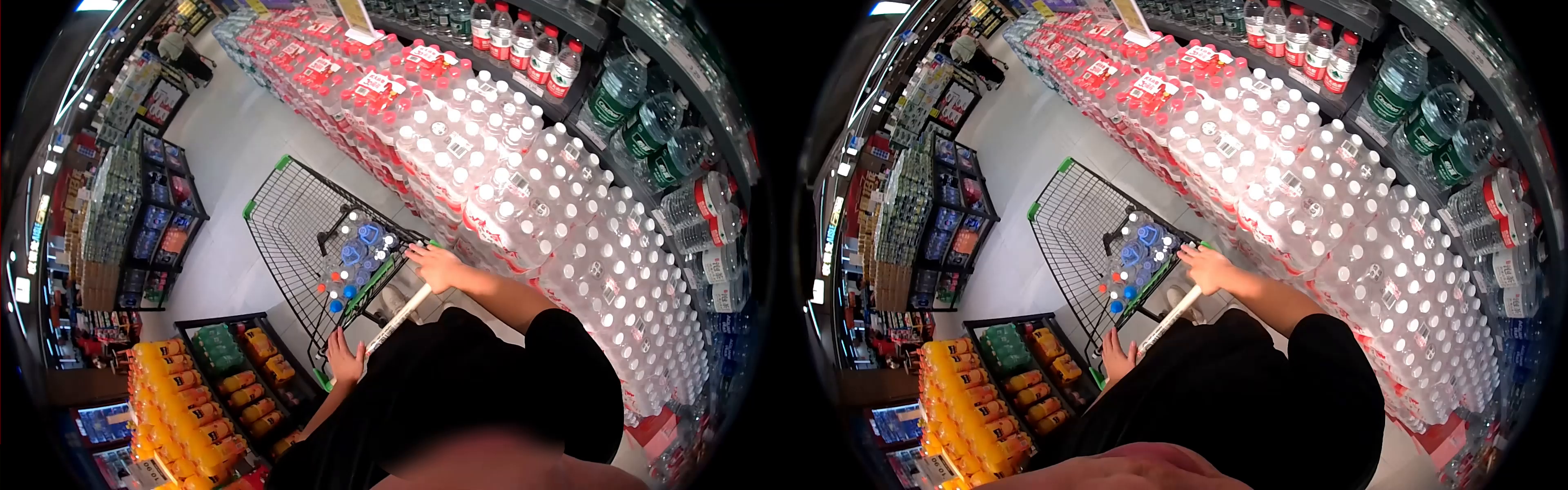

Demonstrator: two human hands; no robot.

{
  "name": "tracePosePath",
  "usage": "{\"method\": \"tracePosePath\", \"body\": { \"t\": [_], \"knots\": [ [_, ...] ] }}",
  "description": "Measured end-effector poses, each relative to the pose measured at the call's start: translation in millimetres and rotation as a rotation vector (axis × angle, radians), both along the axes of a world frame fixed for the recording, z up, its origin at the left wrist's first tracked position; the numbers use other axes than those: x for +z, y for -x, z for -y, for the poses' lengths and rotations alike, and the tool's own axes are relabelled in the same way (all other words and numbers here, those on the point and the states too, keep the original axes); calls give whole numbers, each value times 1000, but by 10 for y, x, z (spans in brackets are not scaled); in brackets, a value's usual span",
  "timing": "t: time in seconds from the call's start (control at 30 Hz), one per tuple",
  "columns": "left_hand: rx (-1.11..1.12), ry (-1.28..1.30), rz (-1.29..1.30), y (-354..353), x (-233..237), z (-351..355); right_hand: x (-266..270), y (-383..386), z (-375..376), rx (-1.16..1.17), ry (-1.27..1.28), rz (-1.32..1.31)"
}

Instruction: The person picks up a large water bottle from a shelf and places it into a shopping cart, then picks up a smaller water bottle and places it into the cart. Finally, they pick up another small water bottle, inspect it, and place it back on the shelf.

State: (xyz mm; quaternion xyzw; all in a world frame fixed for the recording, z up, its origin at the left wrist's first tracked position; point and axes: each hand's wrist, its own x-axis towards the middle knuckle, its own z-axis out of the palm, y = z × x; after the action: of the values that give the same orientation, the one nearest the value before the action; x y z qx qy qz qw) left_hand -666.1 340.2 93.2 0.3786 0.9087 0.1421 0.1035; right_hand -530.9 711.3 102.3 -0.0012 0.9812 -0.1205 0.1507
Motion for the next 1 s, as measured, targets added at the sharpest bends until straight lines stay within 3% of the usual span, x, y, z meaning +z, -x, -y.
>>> {"method": "tracePosePath", "body": {
  "t": [0.3,0.47,0.73,1.0],
  "knots": [
    [53,-10,-25,933,-7,-53,70,985,-26,15,-33,75],
    [153,-4,95,1641,42,16,-23,1549,105,-4,-22,56],
    [122,-18,19,2639,0,133,-36,2349,317,-37,-45,67],
    [128,-35,36,3348,34,48,-191,2954,268,-27,-138,-71]
  ]
}}
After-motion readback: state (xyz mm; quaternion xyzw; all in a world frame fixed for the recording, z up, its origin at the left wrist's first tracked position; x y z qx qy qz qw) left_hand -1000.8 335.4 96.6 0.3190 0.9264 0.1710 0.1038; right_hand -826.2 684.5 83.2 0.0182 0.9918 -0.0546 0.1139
